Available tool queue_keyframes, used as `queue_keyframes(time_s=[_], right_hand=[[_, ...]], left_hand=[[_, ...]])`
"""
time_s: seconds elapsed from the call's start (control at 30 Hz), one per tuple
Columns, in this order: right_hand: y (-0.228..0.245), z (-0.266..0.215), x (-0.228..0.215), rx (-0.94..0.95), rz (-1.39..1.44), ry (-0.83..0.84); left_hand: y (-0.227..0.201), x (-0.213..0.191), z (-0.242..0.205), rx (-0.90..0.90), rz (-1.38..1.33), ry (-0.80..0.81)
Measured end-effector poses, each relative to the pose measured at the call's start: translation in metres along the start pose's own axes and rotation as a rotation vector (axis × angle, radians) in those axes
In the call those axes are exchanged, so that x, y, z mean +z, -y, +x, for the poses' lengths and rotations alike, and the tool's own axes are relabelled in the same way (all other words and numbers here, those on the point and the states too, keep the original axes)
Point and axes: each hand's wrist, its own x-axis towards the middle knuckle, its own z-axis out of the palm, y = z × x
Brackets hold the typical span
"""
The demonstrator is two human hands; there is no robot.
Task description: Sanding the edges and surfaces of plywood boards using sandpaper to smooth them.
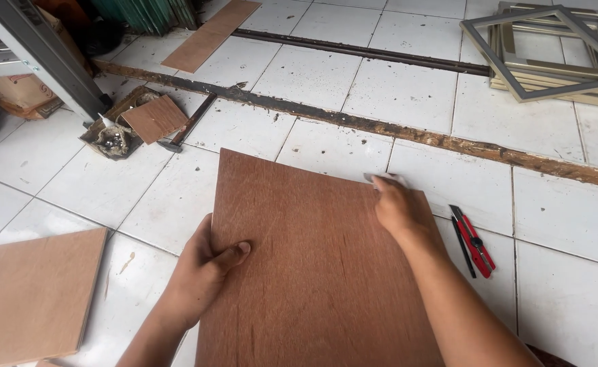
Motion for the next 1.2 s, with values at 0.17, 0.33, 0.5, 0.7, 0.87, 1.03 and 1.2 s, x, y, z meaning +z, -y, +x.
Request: queue_keyframes(time_s=[0.17, 0.33, 0.5, 0.7, 0.87, 1.03, 1.2], right_hand=[[0.023, 0.007, 0.016, -0.154, 0.304, -0.039], [0.080, -0.015, 0.017, -0.820, 0.530, -0.158], [-0.043, 0.035, 0.067, -0.108, 0.305, -0.209], [0.065, -0.069, -0.001, -0.587, 0.525, -0.165], [0.061, -0.064, 0.031, -0.628, 0.555, -0.098], [-0.014, -0.032, 0.093, -0.139, 0.296, -0.033], [0.087, -0.176, 0.013, -0.778, 0.499, 0.082]], left_hand=[[-0.003, 0.006, -0.001, 0.028, 0.036, 0.024], [0.002, 0.007, 0.001, 0.042, -0.054, 0.013], [-0.005, -0.011, -0.011, -0.029, -0.111, -0.069], [-0.001, -0.008, -0.019, 0.159, -0.001, -0.077], [0.009, -0.034, -0.021, 0.155, -0.093, -0.212], [0.027, -0.050, -0.015, 0.162, -0.143, -0.292], [0.037, -0.065, 0.008, 0.207, -0.206, -0.398]])
